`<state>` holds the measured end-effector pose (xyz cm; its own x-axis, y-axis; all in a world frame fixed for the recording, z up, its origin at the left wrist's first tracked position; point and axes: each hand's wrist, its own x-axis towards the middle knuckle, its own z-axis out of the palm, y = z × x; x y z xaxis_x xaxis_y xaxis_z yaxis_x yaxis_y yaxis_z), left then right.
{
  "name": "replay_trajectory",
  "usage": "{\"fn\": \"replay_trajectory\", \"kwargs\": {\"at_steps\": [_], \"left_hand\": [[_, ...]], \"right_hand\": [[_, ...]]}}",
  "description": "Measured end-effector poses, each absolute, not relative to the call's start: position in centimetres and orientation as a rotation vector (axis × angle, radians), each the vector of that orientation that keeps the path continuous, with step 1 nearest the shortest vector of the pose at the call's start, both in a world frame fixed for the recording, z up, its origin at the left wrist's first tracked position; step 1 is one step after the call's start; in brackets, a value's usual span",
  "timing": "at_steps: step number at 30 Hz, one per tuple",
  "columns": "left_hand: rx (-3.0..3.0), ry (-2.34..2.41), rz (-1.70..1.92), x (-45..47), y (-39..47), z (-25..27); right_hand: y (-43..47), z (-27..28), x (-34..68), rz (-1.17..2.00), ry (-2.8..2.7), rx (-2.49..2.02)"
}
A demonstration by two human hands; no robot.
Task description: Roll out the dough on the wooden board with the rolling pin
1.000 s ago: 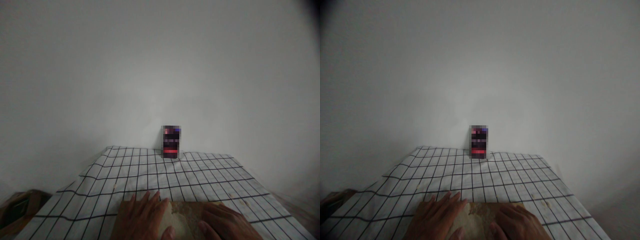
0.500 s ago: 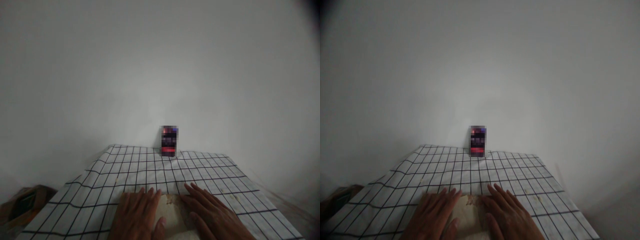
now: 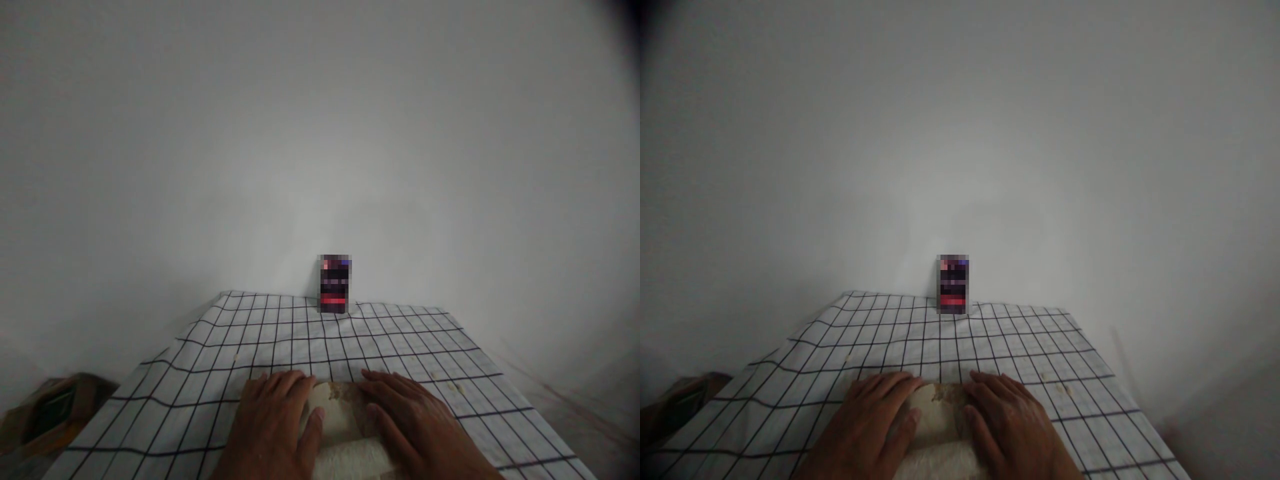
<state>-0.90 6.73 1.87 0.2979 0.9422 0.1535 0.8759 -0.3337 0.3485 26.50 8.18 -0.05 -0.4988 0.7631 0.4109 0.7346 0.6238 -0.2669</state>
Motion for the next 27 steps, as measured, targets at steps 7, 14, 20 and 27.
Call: {"fn": "replay_trajectory", "kwargs": {"at_steps": [7,14,20,27], "left_hand": [[2.128,1.727,0.457,-0.7,8.2,4.2],[2.148,1.758,0.446,-0.4,9.3,5.8],[2.105,1.586,0.386,-0.9,12.0,6.8],[2.089,1.278,0.463,-1.7,13.5,5.7]], "right_hand": [[8.0,0.8,25.9,0.234,-2.185,-1.345],[7.9,0.4,25.8,0.410,-2.274,-1.465],[8.1,0.4,25.8,0.398,-2.280,-1.514],[9.3,1.0,27.4,0.591,-2.379,-1.355]]}}
